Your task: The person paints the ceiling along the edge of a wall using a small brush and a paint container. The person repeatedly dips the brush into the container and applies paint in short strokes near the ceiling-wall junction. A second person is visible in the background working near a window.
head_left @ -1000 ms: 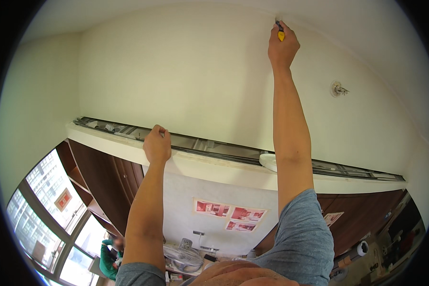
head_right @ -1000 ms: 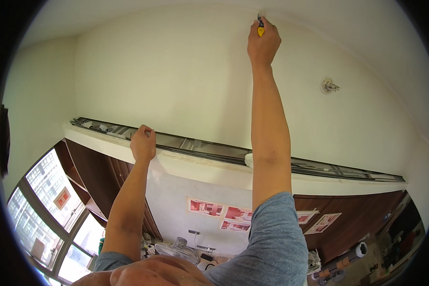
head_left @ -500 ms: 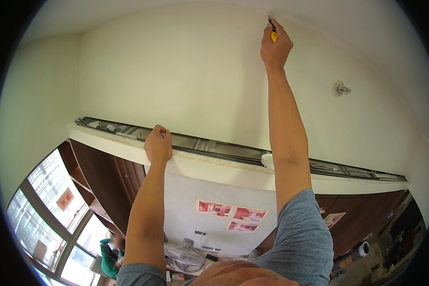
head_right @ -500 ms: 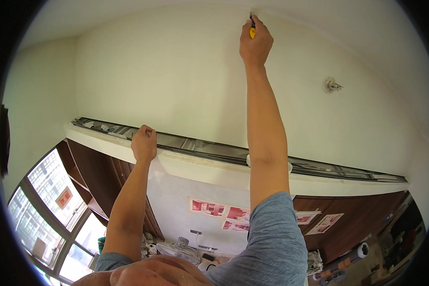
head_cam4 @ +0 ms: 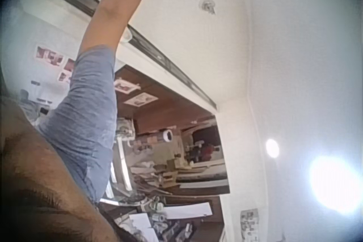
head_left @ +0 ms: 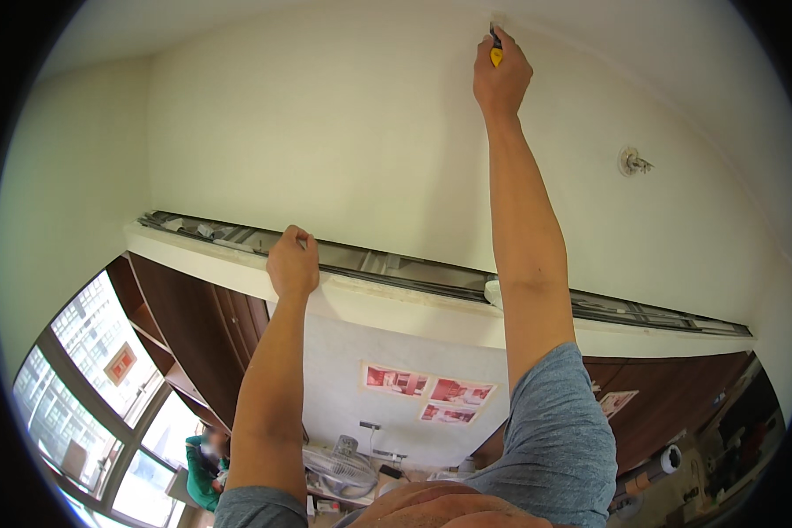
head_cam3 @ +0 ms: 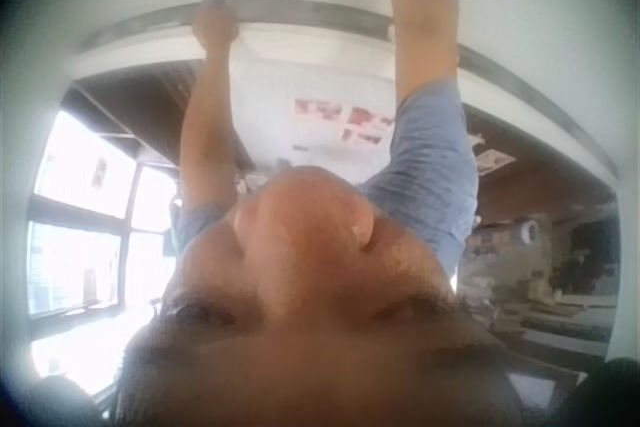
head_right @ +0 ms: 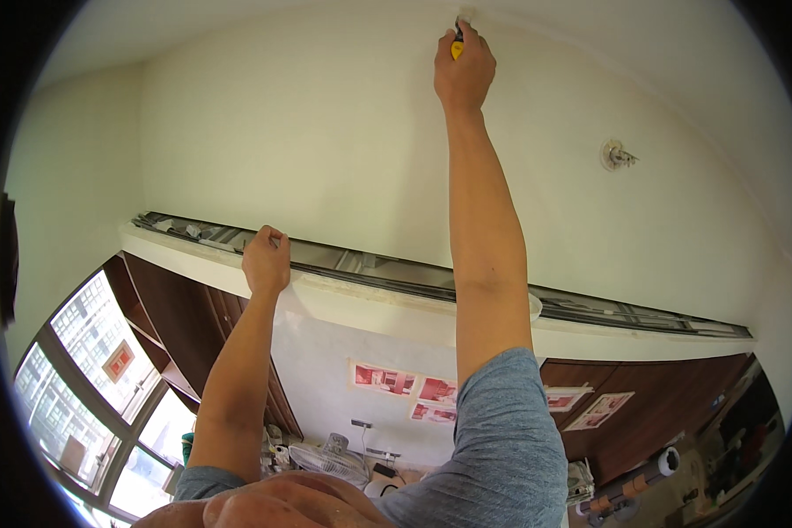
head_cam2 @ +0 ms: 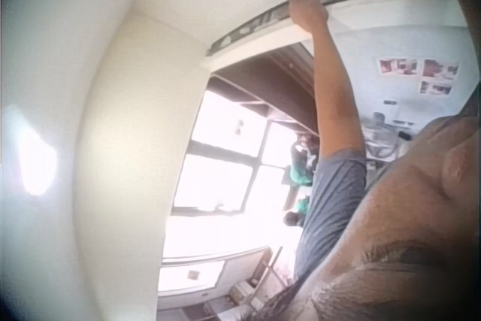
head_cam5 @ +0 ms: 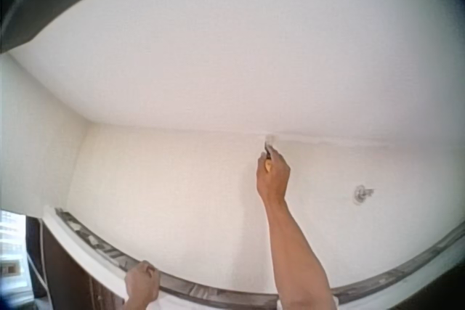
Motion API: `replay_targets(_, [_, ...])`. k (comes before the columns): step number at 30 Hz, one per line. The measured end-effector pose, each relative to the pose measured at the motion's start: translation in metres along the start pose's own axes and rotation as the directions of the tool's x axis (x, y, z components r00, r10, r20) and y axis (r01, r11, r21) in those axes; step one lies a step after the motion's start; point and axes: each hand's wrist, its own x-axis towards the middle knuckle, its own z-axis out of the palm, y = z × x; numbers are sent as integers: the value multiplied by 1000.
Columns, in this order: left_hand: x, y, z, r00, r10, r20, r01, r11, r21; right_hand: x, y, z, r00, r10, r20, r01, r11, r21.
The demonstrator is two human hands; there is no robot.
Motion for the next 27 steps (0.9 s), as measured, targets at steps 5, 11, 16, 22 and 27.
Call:
replay_targets(5, [0,-2,0,1000,0,-5,0,1000,-14,2,-9,0,996,72,43,-73,997,21])
replay_targets(11, [2,-3,2,1000,-11,0,11,1000,-19,7,-17,-1,991,112,71,-113,994,11])
replay_targets(16, [2,-3,2,1000,-8,2,8,1000,-20,11,-20,0,986,144,85,-148,988,42])
replay_targets(22, [2,-2,0,1000,-20,14,20,1000,-9,11,-18,3,984,155,85,-162,984,75])
replay_targets(27, [1,0,0,1000,-21,13,21,1000,-17,12,-14,5,986,151,76,-156,986,56])
